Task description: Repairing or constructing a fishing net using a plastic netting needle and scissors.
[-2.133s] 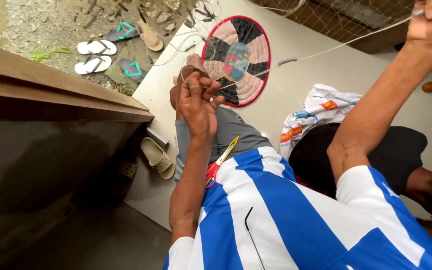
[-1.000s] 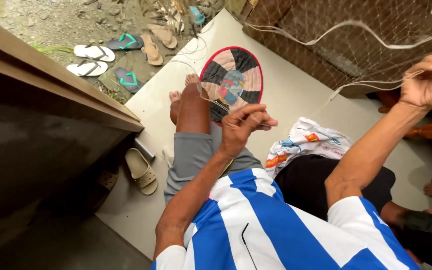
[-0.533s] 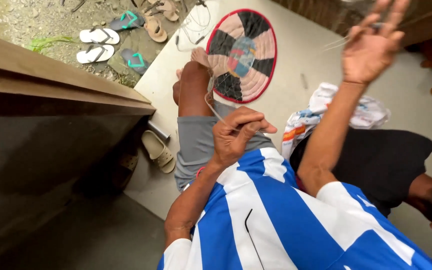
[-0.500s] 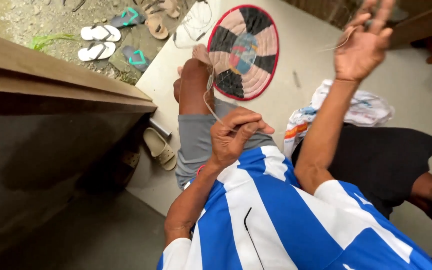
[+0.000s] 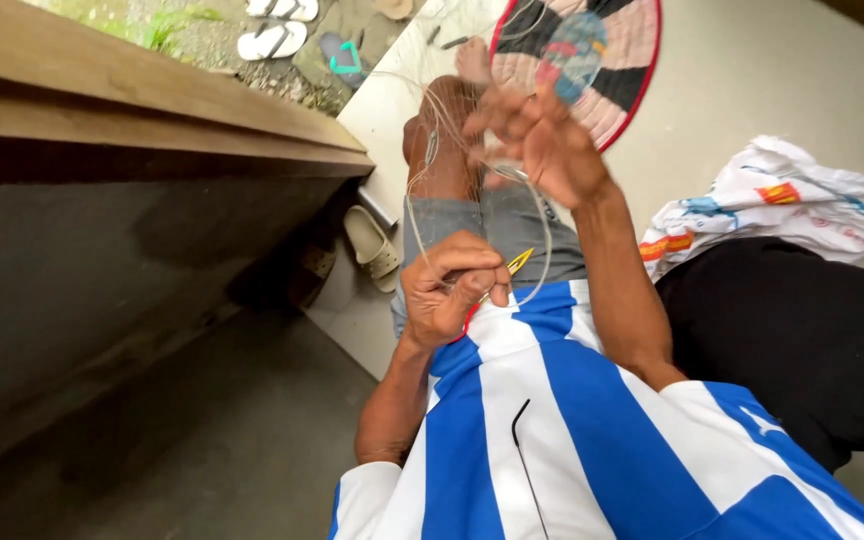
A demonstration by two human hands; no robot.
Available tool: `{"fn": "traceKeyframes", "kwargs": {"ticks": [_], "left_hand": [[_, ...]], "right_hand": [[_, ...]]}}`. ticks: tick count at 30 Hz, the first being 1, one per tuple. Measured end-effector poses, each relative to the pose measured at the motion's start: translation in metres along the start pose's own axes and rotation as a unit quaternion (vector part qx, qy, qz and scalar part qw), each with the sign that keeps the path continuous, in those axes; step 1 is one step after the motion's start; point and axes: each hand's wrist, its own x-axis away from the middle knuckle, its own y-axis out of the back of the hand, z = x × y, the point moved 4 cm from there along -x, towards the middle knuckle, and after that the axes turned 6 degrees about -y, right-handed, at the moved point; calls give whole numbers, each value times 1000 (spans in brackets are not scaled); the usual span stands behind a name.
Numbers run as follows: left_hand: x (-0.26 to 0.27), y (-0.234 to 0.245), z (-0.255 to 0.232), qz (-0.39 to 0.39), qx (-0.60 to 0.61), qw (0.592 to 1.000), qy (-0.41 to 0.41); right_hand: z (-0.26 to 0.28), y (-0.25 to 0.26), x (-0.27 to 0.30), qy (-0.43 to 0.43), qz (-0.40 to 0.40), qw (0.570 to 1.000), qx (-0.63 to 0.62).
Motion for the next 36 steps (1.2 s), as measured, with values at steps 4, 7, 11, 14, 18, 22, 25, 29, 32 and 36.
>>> {"fn": "traceKeyframes", "kwargs": {"ticks": [4,7,11,14,18,22,25,29,32,36], "left_hand": [[14,24,-2,-38,-21,993,-112],[26,42,-22,-61,-60,989,-125],[40,85,-46,-109,-32,981,-158],[38,114,-51,-134,76,977,-148],[12,122,-33,-119,223,964,-87],[7,126,-11,-109,291,949,-51],[8,130,-1,-123,329,935,-42],[6,91,-3,-127,245,960,47],[25,66,14,-105,170,973,116],[48,55,25,-102,53,985,127]], "right_hand": [[-58,-41,6,-140,80,986,31],[-71,-44,2,-80,125,985,-89],[-49,-34,16,52,38,995,-81],[-38,-35,50,119,16,993,-1],[-30,-49,86,178,-65,970,155],[-39,-63,103,199,-101,958,182],[-37,-82,107,234,-110,945,201],[-27,-115,108,288,-93,923,239],[-23,-129,107,322,-91,895,295],[-22,-128,116,343,-125,858,362]]}}
